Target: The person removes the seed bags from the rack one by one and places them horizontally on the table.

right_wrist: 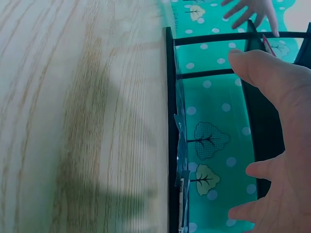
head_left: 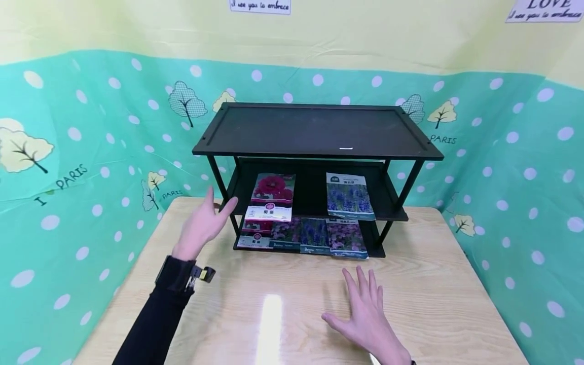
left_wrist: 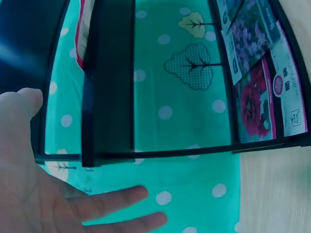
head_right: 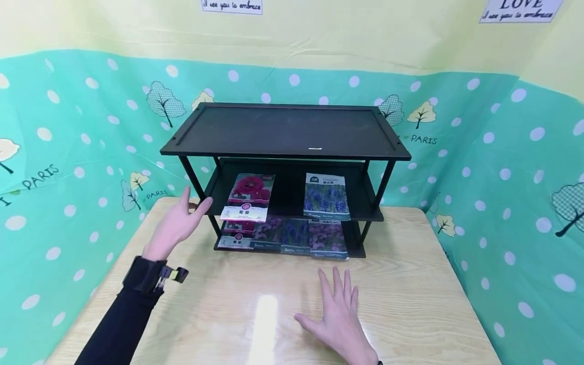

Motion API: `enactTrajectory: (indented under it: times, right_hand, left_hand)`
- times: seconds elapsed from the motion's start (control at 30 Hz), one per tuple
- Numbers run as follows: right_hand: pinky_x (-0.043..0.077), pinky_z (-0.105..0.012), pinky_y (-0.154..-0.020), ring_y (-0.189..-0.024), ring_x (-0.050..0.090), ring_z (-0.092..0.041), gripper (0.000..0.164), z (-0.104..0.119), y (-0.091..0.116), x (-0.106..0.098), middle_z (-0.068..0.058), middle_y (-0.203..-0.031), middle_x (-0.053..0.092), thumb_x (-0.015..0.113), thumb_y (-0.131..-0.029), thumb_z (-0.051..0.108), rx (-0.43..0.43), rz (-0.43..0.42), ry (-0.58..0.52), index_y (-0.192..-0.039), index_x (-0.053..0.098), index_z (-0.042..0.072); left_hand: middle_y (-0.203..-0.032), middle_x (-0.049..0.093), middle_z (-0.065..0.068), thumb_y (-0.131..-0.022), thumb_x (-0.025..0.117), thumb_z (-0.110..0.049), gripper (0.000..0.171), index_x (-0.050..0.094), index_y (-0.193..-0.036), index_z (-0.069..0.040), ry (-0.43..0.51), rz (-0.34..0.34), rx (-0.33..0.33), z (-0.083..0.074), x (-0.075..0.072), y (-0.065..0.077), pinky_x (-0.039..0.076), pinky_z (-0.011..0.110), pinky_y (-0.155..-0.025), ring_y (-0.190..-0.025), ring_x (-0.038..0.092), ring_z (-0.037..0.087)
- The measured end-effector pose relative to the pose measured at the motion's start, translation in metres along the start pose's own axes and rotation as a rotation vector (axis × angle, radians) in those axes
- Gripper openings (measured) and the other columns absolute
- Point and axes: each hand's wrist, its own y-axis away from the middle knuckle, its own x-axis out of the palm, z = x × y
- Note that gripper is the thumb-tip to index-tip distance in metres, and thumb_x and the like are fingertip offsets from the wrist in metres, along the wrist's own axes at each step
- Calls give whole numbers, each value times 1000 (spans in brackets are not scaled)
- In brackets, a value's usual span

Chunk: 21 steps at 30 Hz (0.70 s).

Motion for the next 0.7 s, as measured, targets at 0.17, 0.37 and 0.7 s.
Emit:
enactTrajectory:
  times: [0.17, 0.37, 0.7]
  right_hand:
    - [15, -72, -101, -141, 5, -46, 107, 2, -2, -3, -21, -154, 17, 67, -64, 73, -20, 24, -9, -149, 26, 22]
    - [23, -65, -104, -142, 11, -43, 102, -1, 0, -10, -18, -155, 16, 71, -68, 65, -89, 44, -52, -149, 25, 24]
    - [26, -66, -102, -141, 14, -44, 101, -5, 2, -20, -16, -155, 16, 75, -68, 59, -113, 54, -59, -149, 23, 27]
  left_hand:
    - [-81, 57, 12, -95, 32, -60, 64, 55, -122, -7, 29, -32, 95, -4, -2, -14, 39, 34, -50, -62, 53, 25]
    - [-68, 47, 6, -100, 42, -29, 29, 55, -82, -11, 78, -147, 229, -9, -1, -20, 36, 31, -46, -51, 44, 18]
    - [-68, 46, 8, -101, 42, -22, 23, 53, -88, -7, 62, -118, 258, -10, -4, -19, 41, 30, -49, -53, 48, 19]
